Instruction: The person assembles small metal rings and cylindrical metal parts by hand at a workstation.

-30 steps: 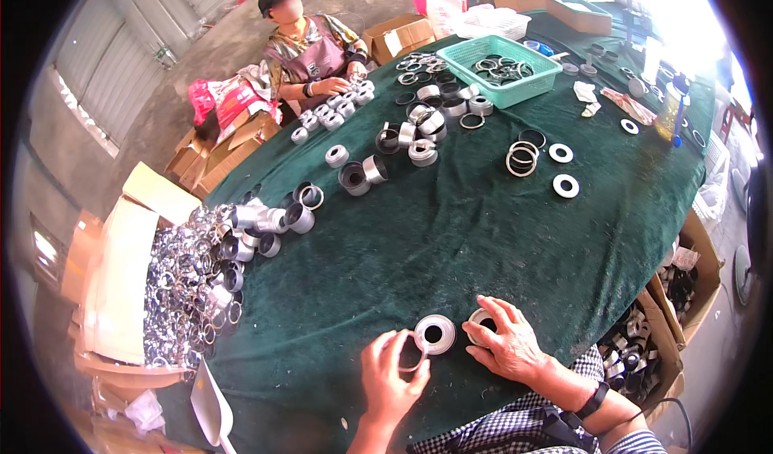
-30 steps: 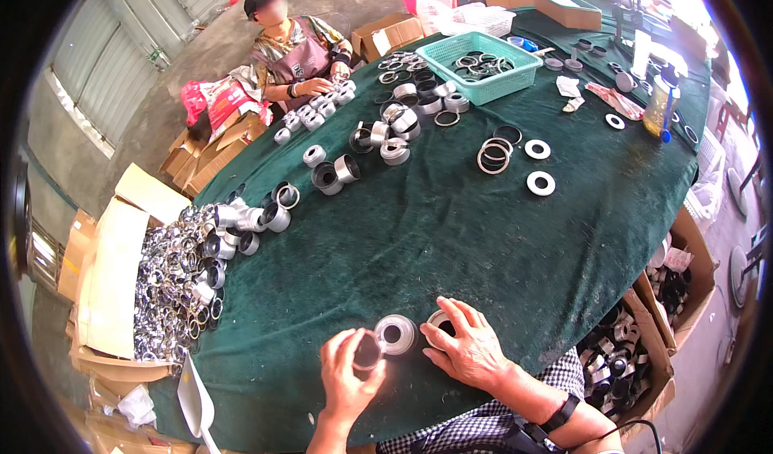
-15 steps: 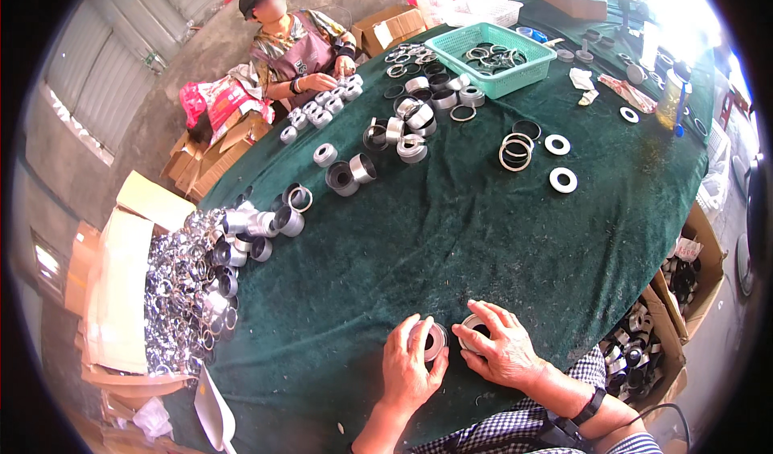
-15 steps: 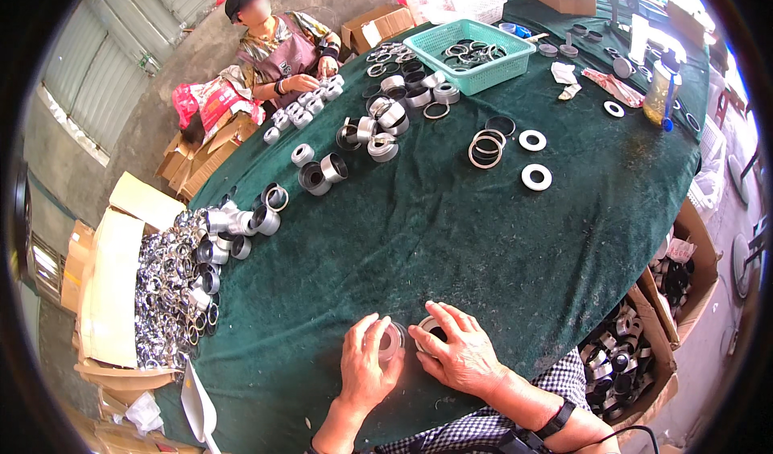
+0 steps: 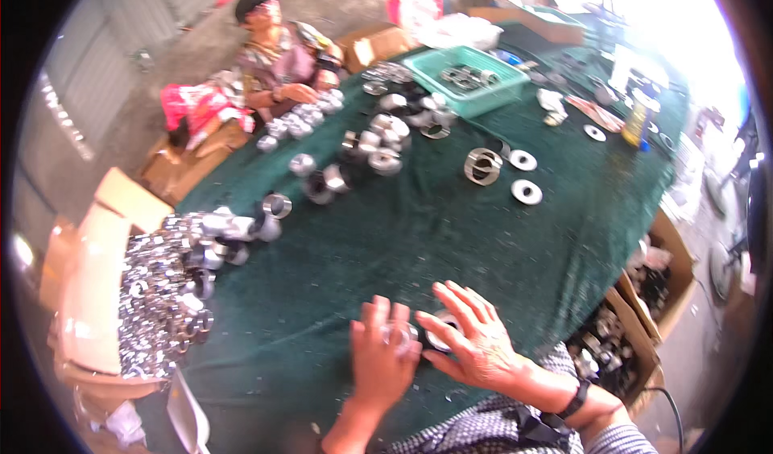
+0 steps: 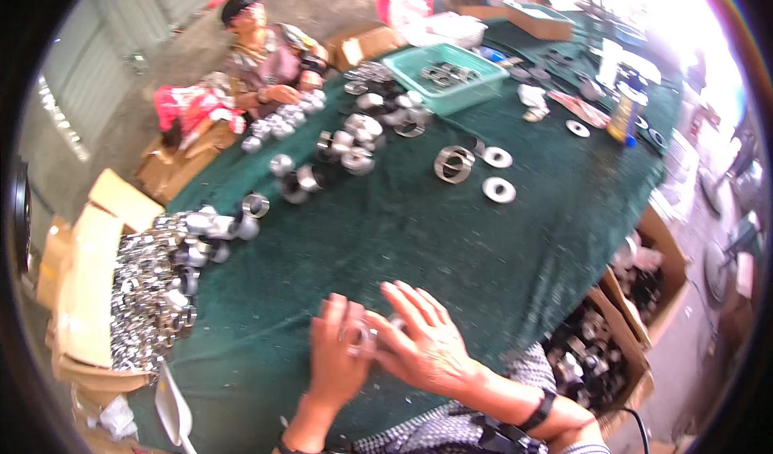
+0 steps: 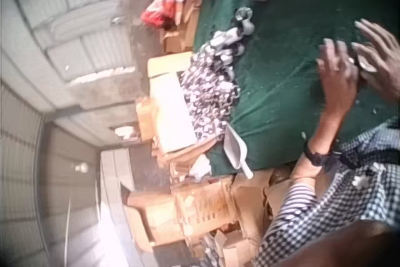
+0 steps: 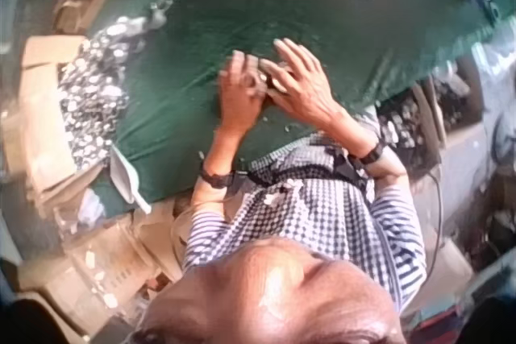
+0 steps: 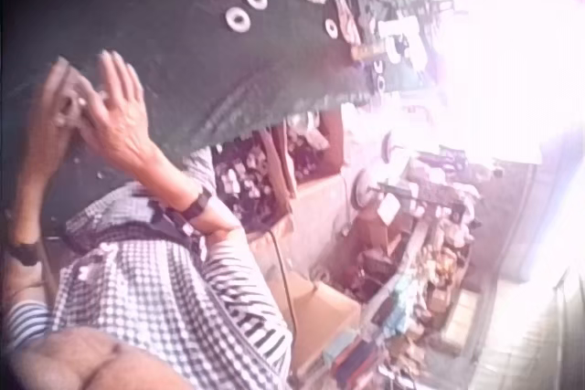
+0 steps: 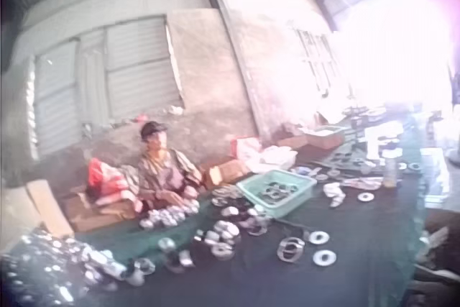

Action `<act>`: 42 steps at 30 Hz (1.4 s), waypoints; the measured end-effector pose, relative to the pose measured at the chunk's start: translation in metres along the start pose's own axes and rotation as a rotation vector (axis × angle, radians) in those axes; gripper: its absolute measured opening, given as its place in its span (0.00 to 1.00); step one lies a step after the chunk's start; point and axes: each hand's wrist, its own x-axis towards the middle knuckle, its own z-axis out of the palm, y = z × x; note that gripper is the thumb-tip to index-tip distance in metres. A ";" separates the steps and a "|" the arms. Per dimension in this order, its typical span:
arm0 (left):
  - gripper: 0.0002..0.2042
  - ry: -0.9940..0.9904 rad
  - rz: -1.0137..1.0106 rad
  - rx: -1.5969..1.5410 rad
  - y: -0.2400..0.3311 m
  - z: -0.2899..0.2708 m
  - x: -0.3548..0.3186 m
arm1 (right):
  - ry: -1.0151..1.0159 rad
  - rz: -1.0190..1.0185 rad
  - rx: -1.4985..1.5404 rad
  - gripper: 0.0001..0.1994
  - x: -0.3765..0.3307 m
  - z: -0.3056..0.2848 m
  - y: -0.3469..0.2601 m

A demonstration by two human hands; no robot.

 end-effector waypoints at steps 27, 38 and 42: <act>0.41 -0.211 0.038 -0.832 0.088 0.033 -0.020 | 0.088 0.276 0.169 0.32 -0.122 -0.080 0.027; 0.24 -0.040 -0.270 -0.812 -0.031 0.038 0.009 | -0.021 0.889 -0.563 0.33 -0.278 -0.184 0.107; 0.19 0.082 -0.354 -0.853 -0.070 0.036 0.018 | 0.179 0.756 -0.283 0.25 -0.172 -0.163 0.123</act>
